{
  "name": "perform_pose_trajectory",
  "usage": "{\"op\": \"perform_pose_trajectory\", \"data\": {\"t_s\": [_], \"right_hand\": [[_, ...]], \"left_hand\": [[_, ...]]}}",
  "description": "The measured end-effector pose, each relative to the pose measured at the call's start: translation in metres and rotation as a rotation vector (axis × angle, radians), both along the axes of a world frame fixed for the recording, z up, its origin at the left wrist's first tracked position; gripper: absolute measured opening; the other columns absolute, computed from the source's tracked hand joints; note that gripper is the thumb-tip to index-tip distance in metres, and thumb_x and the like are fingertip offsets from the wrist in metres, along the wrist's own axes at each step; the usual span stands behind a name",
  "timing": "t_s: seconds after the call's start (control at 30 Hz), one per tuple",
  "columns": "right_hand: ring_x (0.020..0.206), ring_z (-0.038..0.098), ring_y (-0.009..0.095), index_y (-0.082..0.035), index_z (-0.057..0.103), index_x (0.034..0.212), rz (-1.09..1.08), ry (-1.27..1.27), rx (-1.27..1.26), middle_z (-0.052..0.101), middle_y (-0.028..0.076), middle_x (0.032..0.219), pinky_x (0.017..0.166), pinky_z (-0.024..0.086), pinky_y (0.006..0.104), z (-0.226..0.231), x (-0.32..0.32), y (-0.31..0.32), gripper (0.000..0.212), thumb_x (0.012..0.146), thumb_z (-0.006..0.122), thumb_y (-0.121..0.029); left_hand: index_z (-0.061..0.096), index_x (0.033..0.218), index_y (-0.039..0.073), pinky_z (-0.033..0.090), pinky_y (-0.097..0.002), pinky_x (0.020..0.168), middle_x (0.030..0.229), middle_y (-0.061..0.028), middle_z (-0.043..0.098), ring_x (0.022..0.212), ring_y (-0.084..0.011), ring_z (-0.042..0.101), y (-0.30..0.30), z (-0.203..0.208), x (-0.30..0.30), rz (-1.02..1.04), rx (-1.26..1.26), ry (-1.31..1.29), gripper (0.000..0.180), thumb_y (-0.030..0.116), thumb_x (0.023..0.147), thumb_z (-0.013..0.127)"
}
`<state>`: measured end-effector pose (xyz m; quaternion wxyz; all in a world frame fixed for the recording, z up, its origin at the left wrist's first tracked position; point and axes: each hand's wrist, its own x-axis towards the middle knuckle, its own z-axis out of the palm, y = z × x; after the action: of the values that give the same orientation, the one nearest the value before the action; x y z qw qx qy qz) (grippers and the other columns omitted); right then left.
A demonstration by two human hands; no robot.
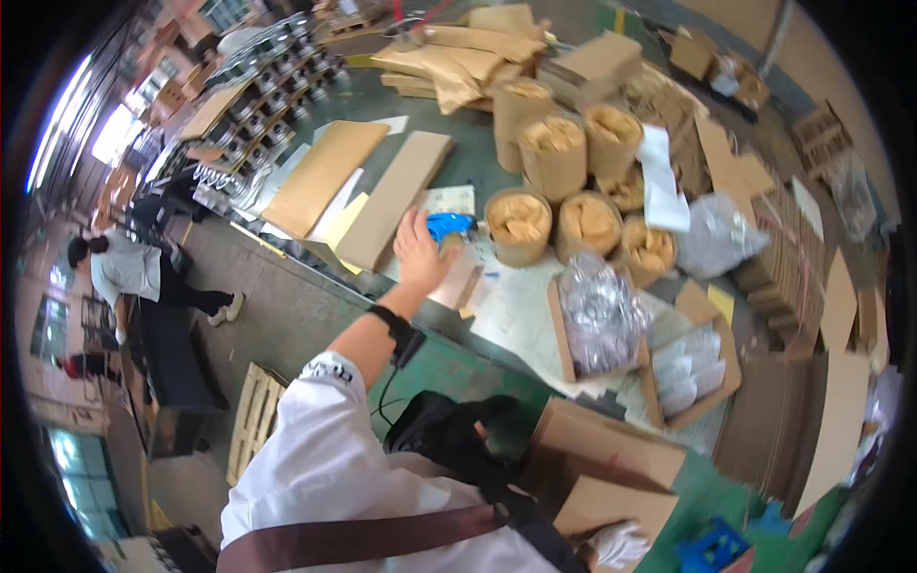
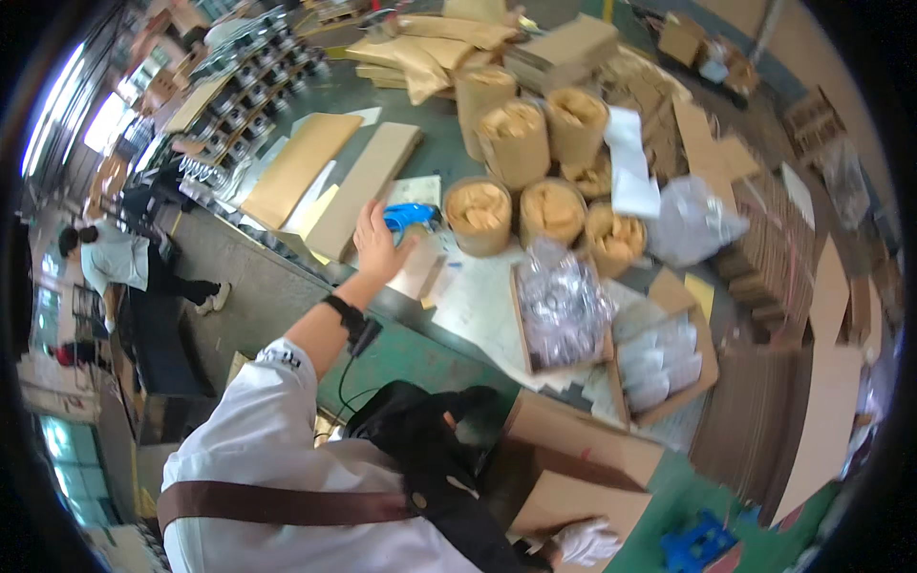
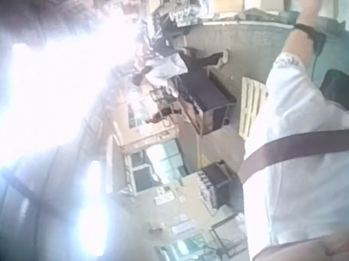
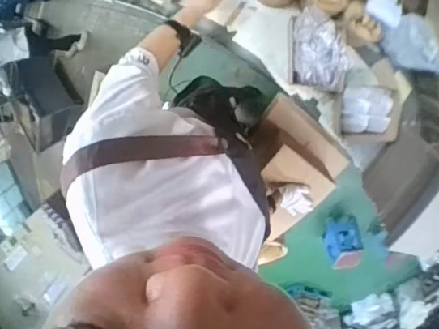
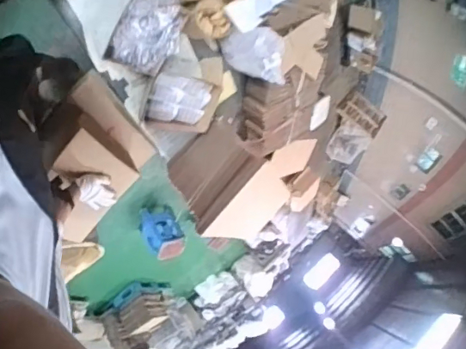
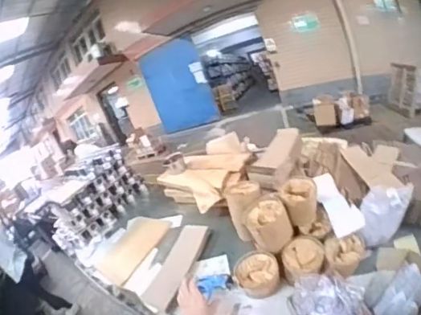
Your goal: Packing various components into a cardboard box, including cylindrical wrapped items, small packets, and a checklist, then taping the box and placing it on a pallet.
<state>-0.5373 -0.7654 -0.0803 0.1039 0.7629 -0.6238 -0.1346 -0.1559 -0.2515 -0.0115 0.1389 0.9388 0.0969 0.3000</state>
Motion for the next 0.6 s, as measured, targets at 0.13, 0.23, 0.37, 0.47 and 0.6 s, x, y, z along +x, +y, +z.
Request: {"op": "perform_pose_trajectory", "data": {"t_s": [0.13,0.23,0.37,0.47,0.6], "right_hand": [[0.138,0.025,0.028,-0.005,0.032,0.144,0.276,-0.099,0.214,0.027,0.013,0.15,0.108,0.029,0.0449,-0.031,0.128,0.032,0.069,0.098,0.025,-0.055],[0.13,0.029,0.026,-0.005,0.036,0.139,0.568,-0.316,0.453,0.031,0.011,0.141,0.103,0.031,0.0426,-0.039,0.212,0.091,0.062,0.098,0.028,-0.05],[0.118,0.035,0.024,-0.005,0.041,0.132,0.861,-0.487,0.762,0.038,0.009,0.13,0.096,0.034,0.0396,-0.029,0.249,0.128,0.053,0.098,0.03,-0.044],[0.11,0.04,0.022,-0.005,0.045,0.127,1.011,-0.612,1.022,0.043,0.008,0.122,0.091,0.037,0.0373,-0.025,0.256,0.176,0.047,0.098,0.032,-0.039],[0.099,0.046,0.02,-0.006,0.051,0.121,1.033,-0.836,1.27,0.049,0.006,0.11,0.084,0.04,0.0343,-0.005,0.236,0.187,0.039,0.098,0.035,-0.033]], "left_hand": [[0.059,0.116,0.0,0.05,-0.0446,0.09,0.109,-0.027,0.063,0.103,-0.0381,0.062,0.059,-0.024,0.071,-0.108,-0.084,0.722,0.04,0.009,0.077,0.055],[0.064,0.098,0.003,0.054,-0.0436,0.082,0.1,-0.0192,0.069,0.094,-0.034,0.067,0.062,-0.035,0.055,-0.089,0.022,0.654,0.018,0.011,0.083,0.056],[0.066,0.098,0.001,0.054,-0.0438,0.078,0.095,-0.0223,0.068,0.091,-0.0374,0.067,0.081,-0.02,-0.033,0.062,-0.313,0.6,0.026,0.015,0.077,0.063],[0.065,0.104,0.0,0.053,-0.0433,0.077,0.095,-0.022,0.067,0.087,-0.0355,0.066,0.051,0.003,-0.095,-0.257,-0.57,0.623,0.033,0.014,0.074,0.065],[0.063,0.114,-0.002,0.052,-0.0369,0.079,0.104,-0.0076,0.068,0.092,-0.0182,0.062,-0.074,0.003,-0.155,-0.899,-1.257,0.888,0.041,0.016,0.078,0.071]]}}
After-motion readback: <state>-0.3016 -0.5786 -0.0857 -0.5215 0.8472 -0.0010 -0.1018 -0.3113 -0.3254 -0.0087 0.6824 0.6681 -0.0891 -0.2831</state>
